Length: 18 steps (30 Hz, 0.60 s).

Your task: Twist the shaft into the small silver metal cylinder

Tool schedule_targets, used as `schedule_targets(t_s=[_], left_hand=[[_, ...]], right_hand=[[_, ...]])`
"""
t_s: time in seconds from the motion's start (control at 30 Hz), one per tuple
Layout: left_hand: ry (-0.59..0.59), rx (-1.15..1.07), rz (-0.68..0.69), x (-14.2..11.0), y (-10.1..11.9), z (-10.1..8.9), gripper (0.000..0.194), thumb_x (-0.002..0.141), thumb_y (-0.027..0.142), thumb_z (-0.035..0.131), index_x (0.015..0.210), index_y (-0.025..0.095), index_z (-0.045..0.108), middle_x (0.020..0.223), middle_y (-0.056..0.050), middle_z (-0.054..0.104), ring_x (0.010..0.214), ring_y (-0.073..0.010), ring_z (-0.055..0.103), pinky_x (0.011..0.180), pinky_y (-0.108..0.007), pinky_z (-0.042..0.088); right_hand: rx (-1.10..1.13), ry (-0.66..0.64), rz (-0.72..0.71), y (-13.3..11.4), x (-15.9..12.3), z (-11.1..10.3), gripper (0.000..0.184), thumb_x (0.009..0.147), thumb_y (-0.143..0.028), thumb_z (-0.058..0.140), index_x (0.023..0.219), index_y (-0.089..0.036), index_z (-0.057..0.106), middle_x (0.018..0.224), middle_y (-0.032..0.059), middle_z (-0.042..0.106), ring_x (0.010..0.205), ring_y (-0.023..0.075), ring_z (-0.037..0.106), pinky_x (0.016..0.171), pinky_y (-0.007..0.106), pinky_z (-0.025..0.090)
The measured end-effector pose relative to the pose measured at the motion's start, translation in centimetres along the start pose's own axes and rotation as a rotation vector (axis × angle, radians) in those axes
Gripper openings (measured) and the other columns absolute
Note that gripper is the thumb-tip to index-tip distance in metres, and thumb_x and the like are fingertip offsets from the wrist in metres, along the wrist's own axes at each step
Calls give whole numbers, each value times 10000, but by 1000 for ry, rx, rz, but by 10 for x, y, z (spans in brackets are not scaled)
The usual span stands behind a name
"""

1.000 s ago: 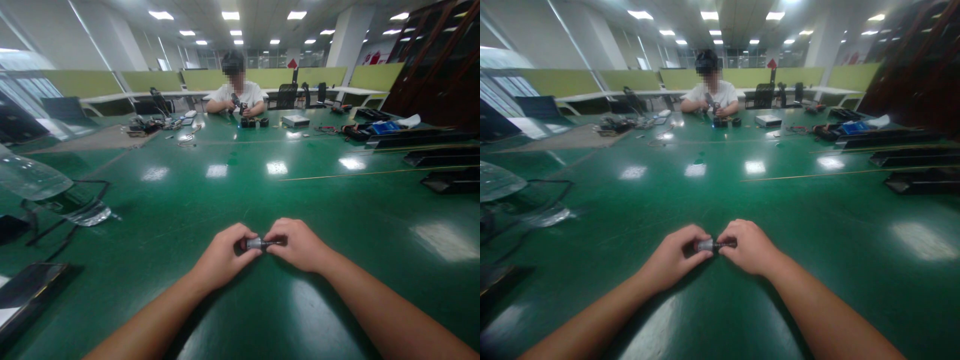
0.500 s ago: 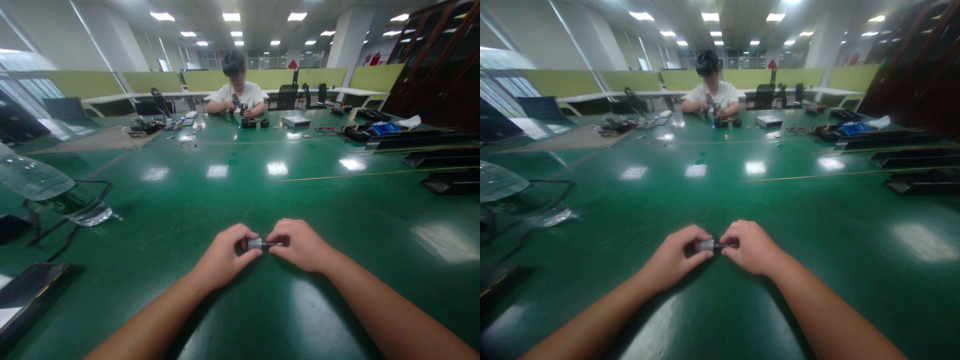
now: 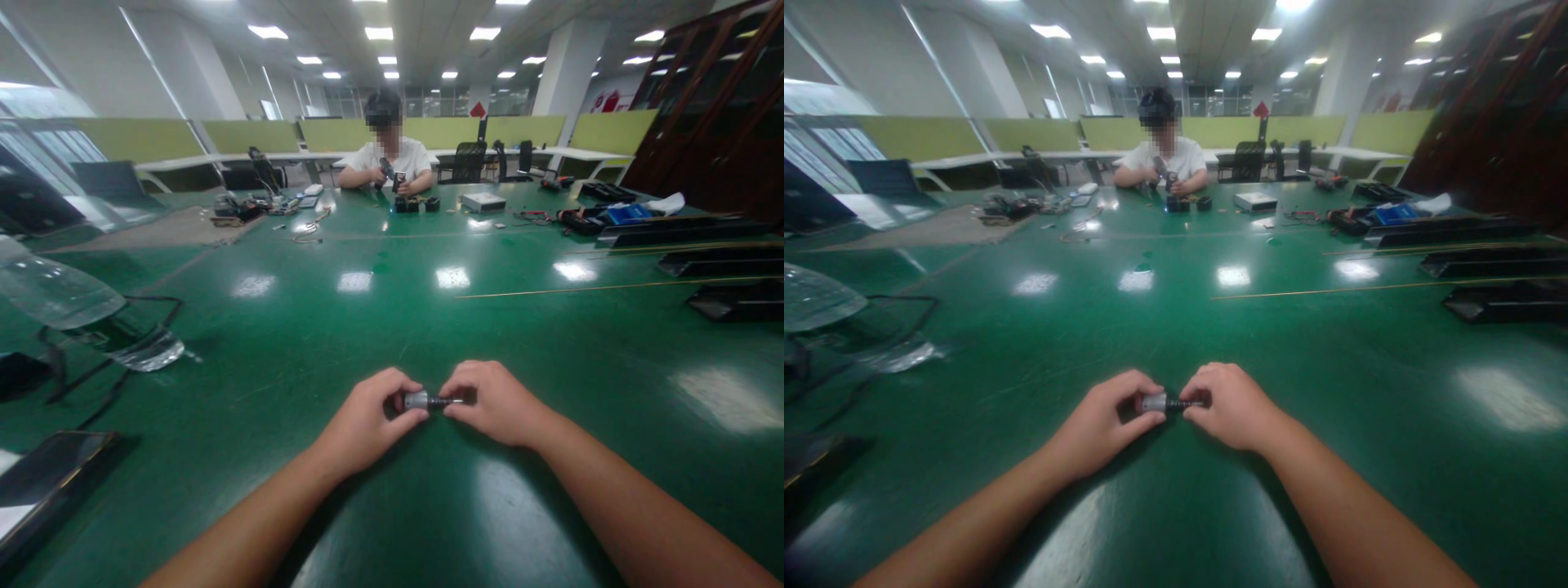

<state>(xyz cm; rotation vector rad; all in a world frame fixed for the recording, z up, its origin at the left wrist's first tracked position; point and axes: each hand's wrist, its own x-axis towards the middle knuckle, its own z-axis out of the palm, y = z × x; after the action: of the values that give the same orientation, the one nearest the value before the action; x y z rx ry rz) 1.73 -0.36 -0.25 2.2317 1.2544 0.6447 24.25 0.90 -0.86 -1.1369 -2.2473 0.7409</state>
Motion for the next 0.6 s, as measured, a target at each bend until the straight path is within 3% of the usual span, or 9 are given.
schedule_targets(t_s=[0.6], left_hand=[[4, -17, 19, -1, -2, 0, 169, 833, 278, 671, 974, 188, 647, 847, -16, 623, 760, -160, 582, 705, -271, 451]], right_hand=[[-12, -58, 45, 1, -4, -14, 88, 731, -163, 708, 807, -192, 743, 751, 11, 682, 683, 130, 592, 645, 242, 437]])
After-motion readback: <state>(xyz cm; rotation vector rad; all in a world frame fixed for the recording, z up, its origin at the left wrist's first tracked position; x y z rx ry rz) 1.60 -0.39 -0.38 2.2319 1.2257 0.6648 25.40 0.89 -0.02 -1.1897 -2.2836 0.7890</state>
